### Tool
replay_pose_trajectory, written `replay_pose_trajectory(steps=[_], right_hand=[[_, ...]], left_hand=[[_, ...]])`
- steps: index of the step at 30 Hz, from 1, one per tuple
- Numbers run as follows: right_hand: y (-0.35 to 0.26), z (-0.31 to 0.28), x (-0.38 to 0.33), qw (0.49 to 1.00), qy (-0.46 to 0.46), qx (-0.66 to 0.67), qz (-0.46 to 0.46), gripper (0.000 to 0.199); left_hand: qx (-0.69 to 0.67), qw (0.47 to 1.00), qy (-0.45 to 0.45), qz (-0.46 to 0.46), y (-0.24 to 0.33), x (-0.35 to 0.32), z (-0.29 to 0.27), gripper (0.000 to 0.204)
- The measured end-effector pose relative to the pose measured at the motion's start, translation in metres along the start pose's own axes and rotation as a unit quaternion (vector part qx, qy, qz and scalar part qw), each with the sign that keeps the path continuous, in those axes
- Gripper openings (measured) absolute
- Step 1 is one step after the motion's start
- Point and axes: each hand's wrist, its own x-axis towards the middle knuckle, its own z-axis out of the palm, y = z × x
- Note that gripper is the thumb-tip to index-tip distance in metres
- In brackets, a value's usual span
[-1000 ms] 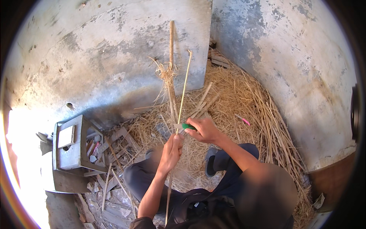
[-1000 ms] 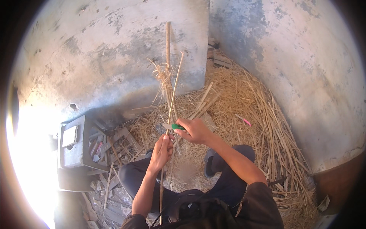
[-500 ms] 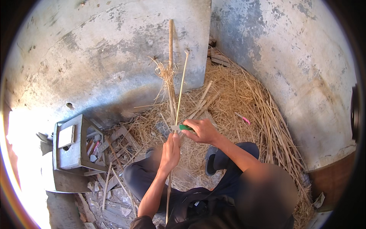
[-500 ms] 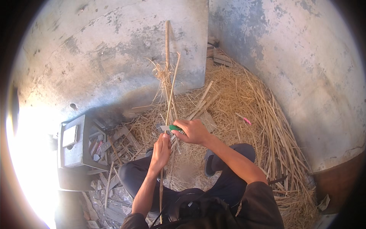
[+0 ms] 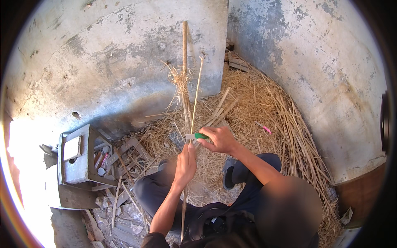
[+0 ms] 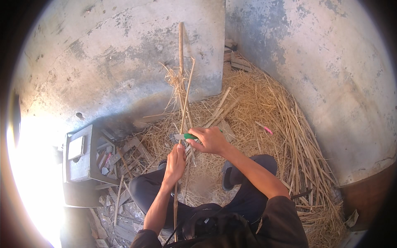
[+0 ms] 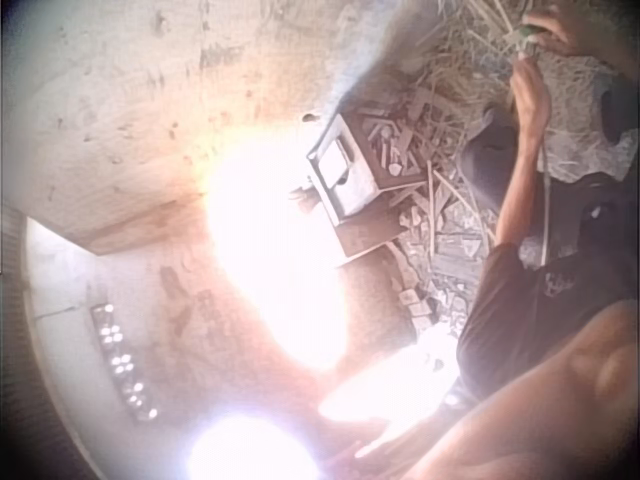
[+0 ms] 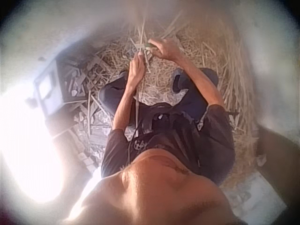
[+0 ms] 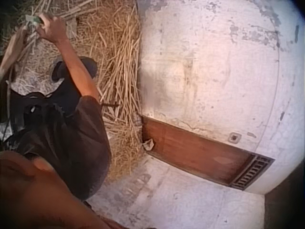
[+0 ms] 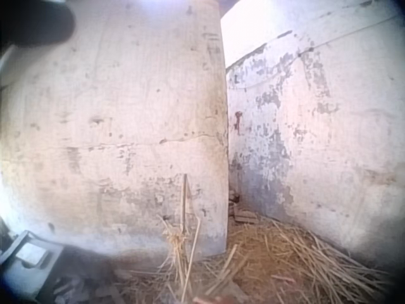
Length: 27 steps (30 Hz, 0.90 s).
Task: The person sits on the floor and uses a green utility knife to peel the outer layer off a long bamboo stick. They hold the stick with their left hand and scrape the blade along its length with their right hand, creating thin strips of bamboo.
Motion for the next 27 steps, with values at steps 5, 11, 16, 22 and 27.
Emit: replay_pose_trajectory(steps=[5,11,16,22,27], right_hand=[[0.005,0.001,0.000,1.000,0.009,-0.012,-0.013,0.028],[0.009,0.006,0.000,0.999,0.035,-0.020,-0.035,0.031],[0.012,0.007,0.000,0.999,0.037,-0.013,-0.030,0.031],[0.028,0.002,0.002,0.999,0.042,-0.016,0.022,0.035],[0.101,-0.044,0.010,0.978,0.078,0.026,0.193,0.044]], left_hand=[[0.006,1.000,0.007,0.026,-0.003,0.001,0.001,0.040],[0.001,1.000,0.004,0.023,-0.003,0.000,0.002,0.038],[0.000,1.000,0.000,0.026,-0.001,-0.001,0.001,0.039],[0.022,0.999,-0.002,0.031,0.001,-0.005,0.003,0.034],[0.061,0.994,-0.036,0.083,-0.007,-0.020,0.011,0.029]])
